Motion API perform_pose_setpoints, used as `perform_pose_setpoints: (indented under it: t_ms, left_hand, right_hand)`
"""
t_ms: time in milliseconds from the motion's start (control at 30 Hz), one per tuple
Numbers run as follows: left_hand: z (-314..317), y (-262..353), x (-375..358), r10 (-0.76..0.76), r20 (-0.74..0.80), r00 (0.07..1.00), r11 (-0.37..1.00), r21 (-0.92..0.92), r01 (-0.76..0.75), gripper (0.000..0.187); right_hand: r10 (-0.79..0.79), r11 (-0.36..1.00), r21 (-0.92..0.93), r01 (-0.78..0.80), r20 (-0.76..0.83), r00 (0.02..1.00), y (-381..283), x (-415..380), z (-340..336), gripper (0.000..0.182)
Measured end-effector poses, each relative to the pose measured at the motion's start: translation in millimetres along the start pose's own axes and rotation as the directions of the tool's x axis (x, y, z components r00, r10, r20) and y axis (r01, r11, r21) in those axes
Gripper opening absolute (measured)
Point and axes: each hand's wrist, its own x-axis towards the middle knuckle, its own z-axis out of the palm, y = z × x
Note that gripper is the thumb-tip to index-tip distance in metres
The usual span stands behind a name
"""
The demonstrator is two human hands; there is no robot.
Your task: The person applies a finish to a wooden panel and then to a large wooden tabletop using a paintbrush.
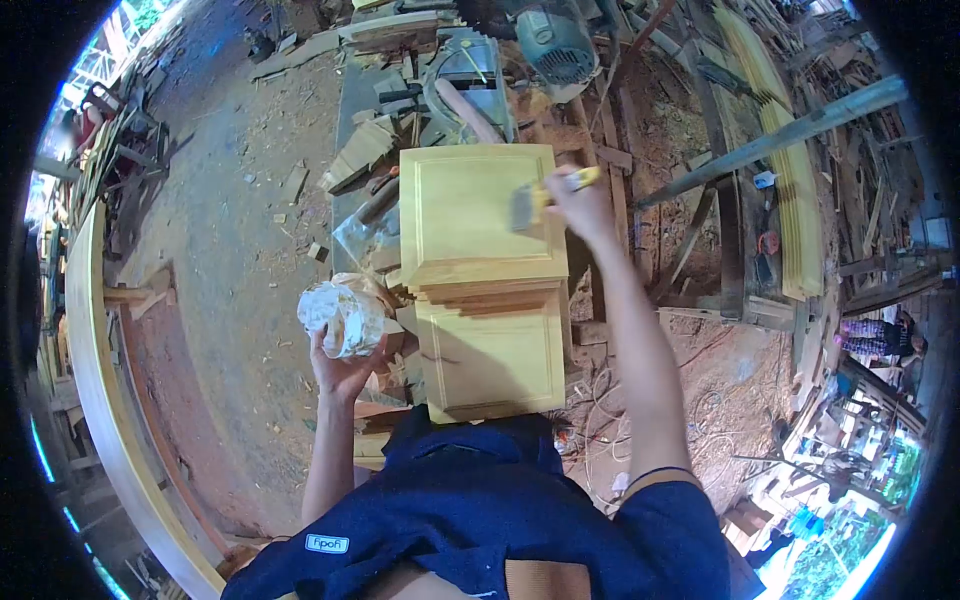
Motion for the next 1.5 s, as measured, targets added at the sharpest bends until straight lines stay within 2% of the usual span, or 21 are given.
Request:
perform_pose_setpoints:
  t_ms: [67, 100, 167, 267, 333, 400, 467, 533, 600, 633, 667, 767, 833, 967, 1033, 1133, 1200, 1267, 1333, 1433, 1500]
  left_hand:
    - [-0.7, 5.1, 1.7, 0.032, -0.042, 0.999, 0.999, -0.032, -0.034, 0.055]
    - [-0.4, 8.2, 3.1, 0.05, -0.054, 0.997, 0.999, -0.014, -0.051, 0.056]
    - [-1.8, 14.4, 6.3, 0.043, -0.062, 0.997, 0.997, -0.058, -0.046, 0.056]
    - [0.8, 18.9, 8.7, 0.044, -0.075, 0.996, 0.995, -0.088, -0.051, 0.058]
    - [0.2, 20.6, 10.3, 0.071, -0.06, 0.996, 0.991, -0.107, -0.077, 0.059]
    - [-0.2, 21.6, 10.5, 0.066, -0.046, 0.997, 0.99, -0.118, -0.071, 0.058]
    - [-2.1, 20.2, 10.3, 0.052, -0.03, 0.998, 0.99, -0.127, -0.056, 0.058]
    - [-3.2, 19.3, 11.8, 0.03, -0.012, 0.999, 0.992, -0.126, -0.031, 0.058]
    - [0.4, 18.1, 15.4, 0.013, -0.032, 0.999, 0.99, -0.138, -0.018, 0.058]
    - [0.9, 17.7, 13.3, 0.0, -0.058, 0.998, 0.988, -0.151, -0.009, 0.058]
    - [4.2, 17.4, 10.5, -0.003, -0.064, 0.998, 0.989, -0.151, -0.006, 0.058]
    - [16.8, 11.8, 17.1, 0.001, -0.131, 0.991, 0.992, -0.126, -0.017, 0.058]
    - [8.7, 16.6, 20.2, 0.005, -0.014, 1.0, 0.996, -0.087, -0.006, 0.058]
    - [9.2, 19.0, 29.4, -0.008, -0.044, 0.999, 0.995, -0.096, 0.003, 0.056]
    - [8.6, 22.6, 31.1, -0.008, -0.021, 1.0, 0.992, -0.124, 0.005, 0.056]
    - [13.3, 25.8, 30.3, -0.007, -0.069, 0.998, 0.986, -0.164, -0.004, 0.057]
    - [14.1, 27.4, 30.9, 0.001, -0.049, 0.999, 0.987, -0.162, -0.009, 0.057]
    - [14.1, 28.6, 30.3, 0.01, -0.037, 0.999, 0.987, -0.157, -0.016, 0.057]
    - [14.5, 27.8, 29.9, 0.027, -0.032, 0.999, 0.987, -0.155, -0.031, 0.062]
    - [14.4, 28.5, 35.8, 0.057, 0.036, 0.998, 0.989, -0.135, -0.052, 0.062]
    - [19.3, 30.3, 39.8, 0.056, 0.037, 0.998, 0.984, -0.169, -0.048, 0.062]
  right_hand:
    - [-0.052, 0.942, -0.334, 0.019, -0.09, 0.995, -18.6, 1.9, -22.4, 0.02]
    - [-0.042, 0.943, -0.331, 0.015, -0.075, 0.996, -31.8, 2.0, -15.1, 0.02]
    - [-0.28, 0.578, -0.806, 0.13, -0.046, 0.959, -56.2, 8.6, 2.3, 0.022]
    - [-0.428, 0.516, -0.8, 0.306, 0.068, 0.901, -64.0, 11.8, 62.3, 0.024]
    - [-0.239, 0.603, -0.745, 0.286, 0.174, 0.955, -66.1, 18.4, 106.4, 0.019]
    - [-0.487, 0.604, -0.6, 0.524, 0.242, 0.839, -65.8, 19.6, 145.7, 0.018]
    - [-0.51, 0.703, -0.442, 0.557, 0.232, 0.828, -73.8, 17.5, 179.6, 0.018]
    - [-0.353, 0.779, -0.451, 0.435, 0.257, 0.9, -82.8, 27.1, 204.1, 0.02]
    - [-0.312, 0.821, -0.413, 0.395, 0.256, 0.915, -73.7, 41.4, 203.3, 0.019]
    - [-0.271, 0.895, -0.296, 0.334, 0.233, 0.934, -53.4, 56.8, 198.0, 0.019]
    - [-0.231, 0.947, -0.173, 0.269, 0.214, 0.949, -41.1, 67.7, 188.8, 0.019]
    - [-0.036, 0.995, -0.092, 0.048, 0.125, 0.991, -19.3, 88.8, 116.8, 0.02]
    - [0.132, 0.983, -0.147, -0.112, 0.136, 0.982, -18.2, 92.7, 60.2, 0.026]
    - [0.041, 0.926, -0.378, 0.002, 0.106, 0.993, -56.2, 88.9, -0.5, 0.027]
    - [-0.183, 0.488, -0.864, 0.123, 0.037, 0.983, -72.8, 88.5, -2.2, 0.029]
    - [-0.101, 0.398, -0.91, 0.118, 0.085, 0.991, -66.4, 113.4, 31.3, 0.026]
    - [-0.215, 0.323, -0.905, 0.277, 0.215, 0.953, -79.8, 108.0, 73.8, 0.029]
    - [-0.174, 0.409, -0.824, 0.392, 0.351, 0.92, -93.5, 105.4, 122.1, 0.031]
    - [-0.375, 0.42, -0.734, 0.534, 0.395, 0.839, -80.8, 114.7, 162.7, 0.028]
    - [-0.251, 0.501, -0.731, 0.464, 0.391, 0.886, -100.8, 107.5, 204.2, 0.028]
    - [-0.164, 0.789, -0.505, 0.351, 0.378, 0.911, -84.6, 121.0, 215.0, 0.035]
